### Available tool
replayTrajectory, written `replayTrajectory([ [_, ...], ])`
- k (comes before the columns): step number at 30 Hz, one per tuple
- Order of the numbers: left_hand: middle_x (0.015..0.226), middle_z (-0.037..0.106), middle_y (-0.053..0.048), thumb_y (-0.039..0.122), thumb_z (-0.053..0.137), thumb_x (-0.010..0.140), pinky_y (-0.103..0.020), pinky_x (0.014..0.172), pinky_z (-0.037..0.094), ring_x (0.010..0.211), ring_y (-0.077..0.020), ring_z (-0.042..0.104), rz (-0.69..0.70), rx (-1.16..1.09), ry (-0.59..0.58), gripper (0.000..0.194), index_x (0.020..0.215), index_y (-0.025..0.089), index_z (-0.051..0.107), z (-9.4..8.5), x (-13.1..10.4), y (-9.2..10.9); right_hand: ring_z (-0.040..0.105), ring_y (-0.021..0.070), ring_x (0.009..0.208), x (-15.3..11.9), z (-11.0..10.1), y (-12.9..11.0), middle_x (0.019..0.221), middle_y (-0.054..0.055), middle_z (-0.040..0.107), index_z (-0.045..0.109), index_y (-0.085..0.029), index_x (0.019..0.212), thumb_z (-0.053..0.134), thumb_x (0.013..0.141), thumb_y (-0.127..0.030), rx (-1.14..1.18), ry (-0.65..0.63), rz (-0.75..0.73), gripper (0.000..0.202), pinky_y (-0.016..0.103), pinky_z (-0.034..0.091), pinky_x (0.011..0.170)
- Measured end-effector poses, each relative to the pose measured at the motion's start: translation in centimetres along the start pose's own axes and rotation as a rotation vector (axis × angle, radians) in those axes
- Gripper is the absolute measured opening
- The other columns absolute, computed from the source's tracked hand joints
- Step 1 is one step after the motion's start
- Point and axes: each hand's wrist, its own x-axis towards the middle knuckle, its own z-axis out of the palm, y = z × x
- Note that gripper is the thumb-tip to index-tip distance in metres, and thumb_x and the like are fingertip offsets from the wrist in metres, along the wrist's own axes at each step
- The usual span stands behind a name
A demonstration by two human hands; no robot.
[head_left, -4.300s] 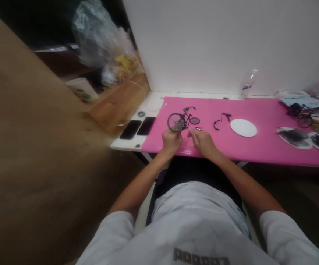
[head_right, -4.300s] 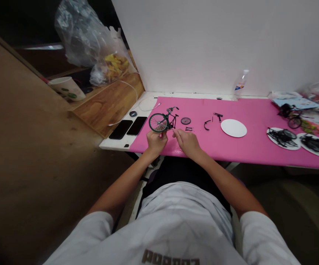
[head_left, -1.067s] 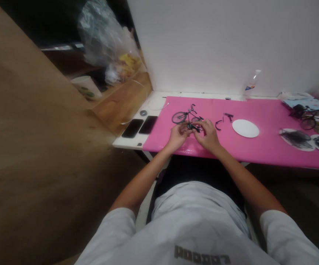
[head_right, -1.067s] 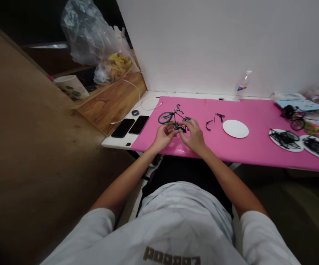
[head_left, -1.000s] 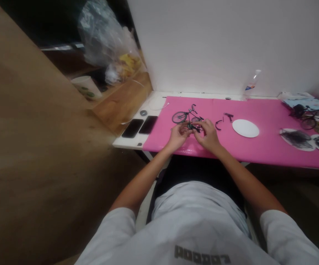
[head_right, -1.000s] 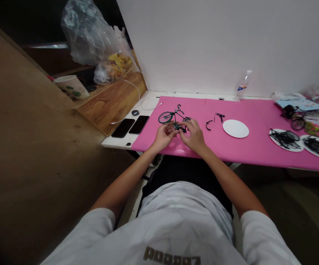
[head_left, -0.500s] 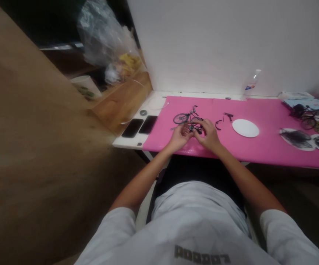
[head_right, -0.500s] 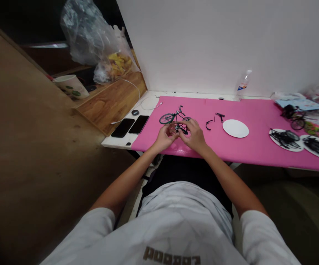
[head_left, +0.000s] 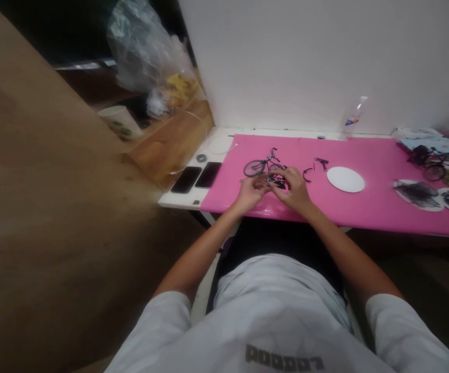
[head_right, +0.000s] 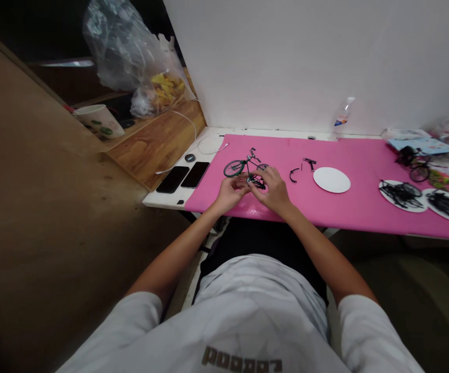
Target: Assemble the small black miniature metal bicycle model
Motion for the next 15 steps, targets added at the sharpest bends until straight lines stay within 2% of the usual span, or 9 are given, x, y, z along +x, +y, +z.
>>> replayTrajectory([
  [6,0.091,0.083,-0.009,0.026,0.098,0.070,-0.035,0.087,0.067,0.085,-0.0233,0.081,-0.028,-0.018,0.020,0.049,0.113,0.011,0.081,-0.04,-0.12,0.11,0.061,0.0287,0.090,0.01,-0.07,0.13,0.096,0.007,0.068,0.074,-0.028,0.125,0.070,0.101,-0.036,-0.014,-0.030,0.012,0.026,0.049,0.055,0.087],
  [11,0.092,0.084,-0.010,0.025,0.098,0.069,-0.039,0.092,0.067,0.088,-0.0252,0.082,-0.037,-0.022,0.029,0.047,0.111,0.011,0.081,-0.12,-0.23,0.17,0.062,0.0280,0.090,0.12,-0.08,0.02,0.094,0.007,0.067,0.075,-0.027,0.123,0.070,0.101,-0.033,0.007,0.003,-0.039,0.024,0.047,0.056,0.085],
  [15,0.098,0.084,-0.012,0.025,0.098,0.070,-0.040,0.095,0.067,0.091,-0.0260,0.082,-0.024,-0.008,0.030,0.038,0.102,0.012,0.082,-0.22,-0.26,0.29,0.062,0.0277,0.090,0.17,-0.09,0.07,0.093,0.007,0.067,0.076,-0.027,0.123,0.071,0.101,-0.034,0.013,0.001,-0.053,0.024,0.047,0.056,0.085],
])
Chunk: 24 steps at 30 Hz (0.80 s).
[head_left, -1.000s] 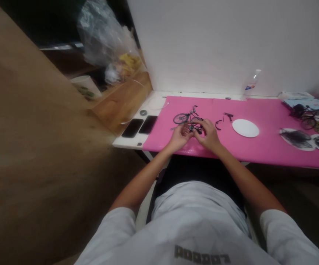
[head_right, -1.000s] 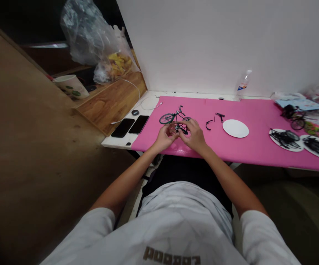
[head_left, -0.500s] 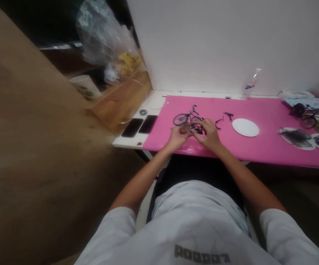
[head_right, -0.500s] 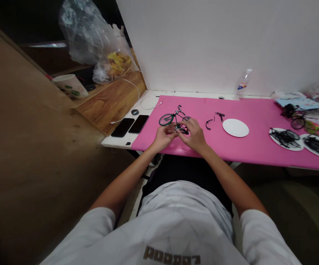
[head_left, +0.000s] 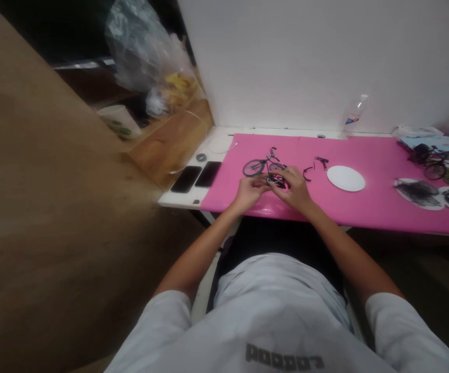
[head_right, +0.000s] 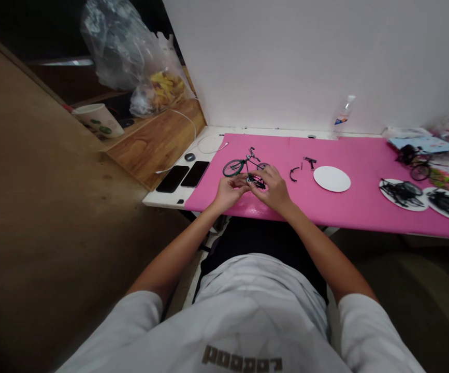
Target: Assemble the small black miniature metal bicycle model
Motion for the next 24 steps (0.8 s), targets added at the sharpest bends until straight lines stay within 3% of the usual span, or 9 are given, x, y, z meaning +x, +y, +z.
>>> replayTrajectory([
  [3,0.100,0.085,-0.012,0.025,0.098,0.069,-0.040,0.094,0.067,0.092,-0.0262,0.083,0.006,0.002,0.004,0.035,0.098,0.012,0.082,-0.03,0.00,0.07,0.061,0.0283,0.091,-0.05,-0.01,0.10,0.093,0.007,0.066,0.076,-0.027,0.124,0.070,0.102,-0.037,-0.012,-0.028,0.029,0.025,0.048,0.056,0.085],
  [12,0.089,0.084,-0.009,0.027,0.097,0.071,-0.041,0.093,0.067,0.089,-0.0274,0.083,0.027,0.007,-0.001,0.044,0.109,0.012,0.083,-0.22,0.01,-0.23,0.062,0.0292,0.091,-0.07,-0.04,-0.06,0.095,0.008,0.068,0.074,-0.027,0.126,0.068,0.102,-0.035,-0.022,-0.031,0.020,0.027,0.049,0.057,0.085],
  [18,0.097,0.084,-0.012,0.030,0.100,0.070,-0.041,0.095,0.067,0.097,-0.0289,0.082,0.075,0.030,0.040,0.036,0.097,0.014,0.083,-0.43,0.28,-0.30,0.062,0.0295,0.089,-0.05,-0.57,-0.54,0.099,0.008,0.069,0.066,-0.027,0.138,0.069,0.098,-0.035,-0.019,-0.061,0.042,0.040,0.049,0.057,0.082],
  [24,0.101,0.084,-0.013,0.031,0.100,0.069,-0.045,0.102,0.066,0.103,-0.0301,0.081,0.098,0.010,0.093,0.035,0.095,0.014,0.083,-0.59,0.62,-0.14,0.060,0.0262,0.082,-0.20,-0.36,0.06,0.098,0.008,0.068,0.066,-0.023,0.125,0.066,0.095,-0.029,-0.020,0.004,0.025,0.030,0.043,0.053,0.072],
])
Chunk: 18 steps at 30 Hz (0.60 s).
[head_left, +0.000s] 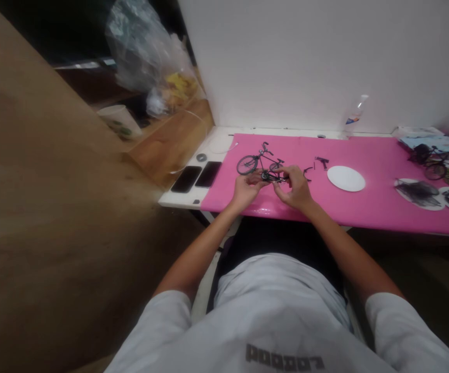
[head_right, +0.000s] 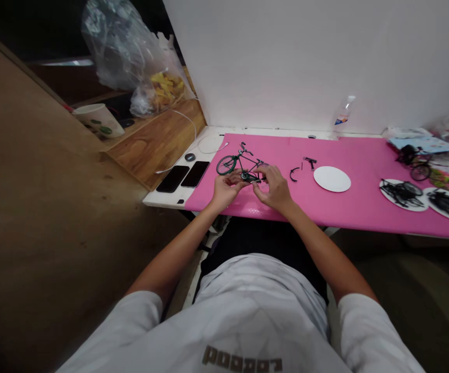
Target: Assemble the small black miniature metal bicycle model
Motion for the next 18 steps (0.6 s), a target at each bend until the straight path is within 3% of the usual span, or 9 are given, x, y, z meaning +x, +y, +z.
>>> replayTrajectory([
  [4,0.101,0.084,-0.013,0.028,0.098,0.071,-0.047,0.109,0.063,0.116,-0.0316,0.079,0.012,0.020,0.000,0.026,0.087,0.016,0.082,-0.03,0.01,0.06,0.059,0.0256,0.080,-0.08,0.21,0.66,0.091,0.006,0.066,0.067,-0.024,0.115,0.065,0.096,-0.031,-0.030,-0.010,0.007,0.021,0.043,0.052,0.075],
  [10,0.115,0.084,-0.015,0.030,0.098,0.069,-0.044,0.101,0.066,0.105,-0.0291,0.081,-0.024,0.003,-0.012,0.029,0.087,0.014,0.082,-0.03,0.06,-0.14,0.058,0.0257,0.079,-0.13,0.17,0.82,0.090,0.006,0.065,0.067,-0.024,0.116,0.065,0.094,-0.030,-0.035,-0.009,0.010,0.023,0.043,0.051,0.074],
  [18,0.105,0.084,-0.013,0.028,0.100,0.069,-0.042,0.101,0.065,0.105,-0.0293,0.081,-0.031,0.007,-0.020,0.031,0.089,0.014,0.082,-0.19,0.07,-0.39,0.059,0.0266,0.081,-0.07,-0.01,0.50,0.091,0.006,0.065,0.069,-0.024,0.122,0.065,0.095,-0.029,-0.015,-0.005,-0.029,0.028,0.045,0.053,0.077],
])
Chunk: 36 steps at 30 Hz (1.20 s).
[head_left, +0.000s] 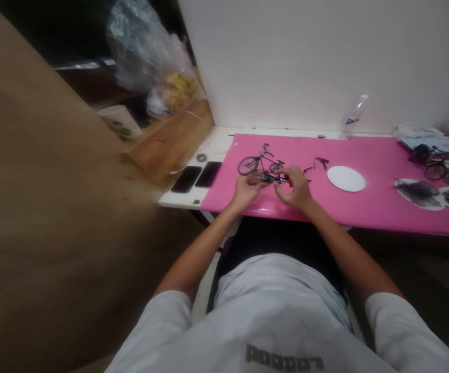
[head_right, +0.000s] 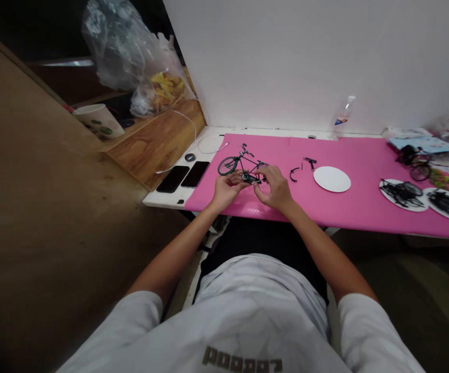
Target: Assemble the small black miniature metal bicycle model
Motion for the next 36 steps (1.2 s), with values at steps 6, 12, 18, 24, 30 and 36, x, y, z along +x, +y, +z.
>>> replayTrajectory([
  [6,0.090,0.083,-0.011,0.025,0.099,0.069,-0.042,0.096,0.067,0.093,-0.0277,0.082,-0.049,-0.036,-0.041,0.041,0.104,0.012,0.082,0.42,-0.46,0.01,0.060,0.0300,0.093,-0.02,0.17,0.01,0.092,0.007,0.062,0.074,-0.028,0.131,0.071,0.098,-0.033,-0.064,-0.024,-0.050,0.034,0.046,0.054,0.082],
  [12,0.090,0.083,-0.010,0.026,0.101,0.065,-0.042,0.095,0.067,0.089,-0.0264,0.082,-0.095,-0.060,-0.073,0.047,0.105,0.011,0.081,0.73,-0.54,-0.01,0.060,0.0282,0.090,-0.18,0.47,0.22,0.089,0.007,0.060,0.077,-0.026,0.127,0.070,0.101,-0.032,-0.124,0.001,-0.083,0.028,0.043,0.054,0.079],
  [18,0.094,0.084,-0.011,0.029,0.101,0.065,-0.040,0.092,0.067,0.090,-0.0267,0.082,-0.087,-0.037,-0.079,0.043,0.099,0.012,0.082,0.58,-0.60,-0.09,0.060,0.0273,0.090,-0.19,0.56,0.49,0.090,0.007,0.062,0.077,-0.024,0.124,0.072,0.100,-0.030,-0.119,0.026,-0.127,0.025,0.041,0.053,0.079],
  [24,0.091,0.084,-0.011,0.027,0.100,0.065,-0.039,0.092,0.068,0.088,-0.0262,0.082,-0.078,-0.029,-0.079,0.044,0.101,0.012,0.082,0.63,-0.62,0.07,0.059,0.0265,0.088,-0.17,0.68,0.54,0.090,0.006,0.062,0.077,-0.024,0.121,0.073,0.100,-0.030,-0.111,0.052,-0.133,0.022,0.041,0.052,0.078],
  [30,0.095,0.084,-0.012,0.026,0.100,0.065,-0.040,0.093,0.068,0.089,-0.0266,0.082,-0.081,-0.033,-0.078,0.040,0.098,0.011,0.082,0.67,-0.65,0.33,0.059,0.0268,0.089,-0.25,0.69,0.59,0.089,0.006,0.062,0.078,-0.024,0.121,0.074,0.101,-0.031,-0.099,0.048,-0.122,0.022,0.041,0.053,0.079],
  [36,0.095,0.084,-0.012,0.025,0.099,0.066,-0.042,0.095,0.067,0.091,-0.0273,0.082,-0.081,-0.030,-0.074,0.038,0.098,0.011,0.083,0.66,-0.75,0.45,0.060,0.0272,0.089,-0.34,0.84,0.56,0.089,0.006,0.061,0.078,-0.025,0.124,0.073,0.102,-0.032,-0.091,0.039,-0.108,0.023,0.042,0.054,0.079],
])
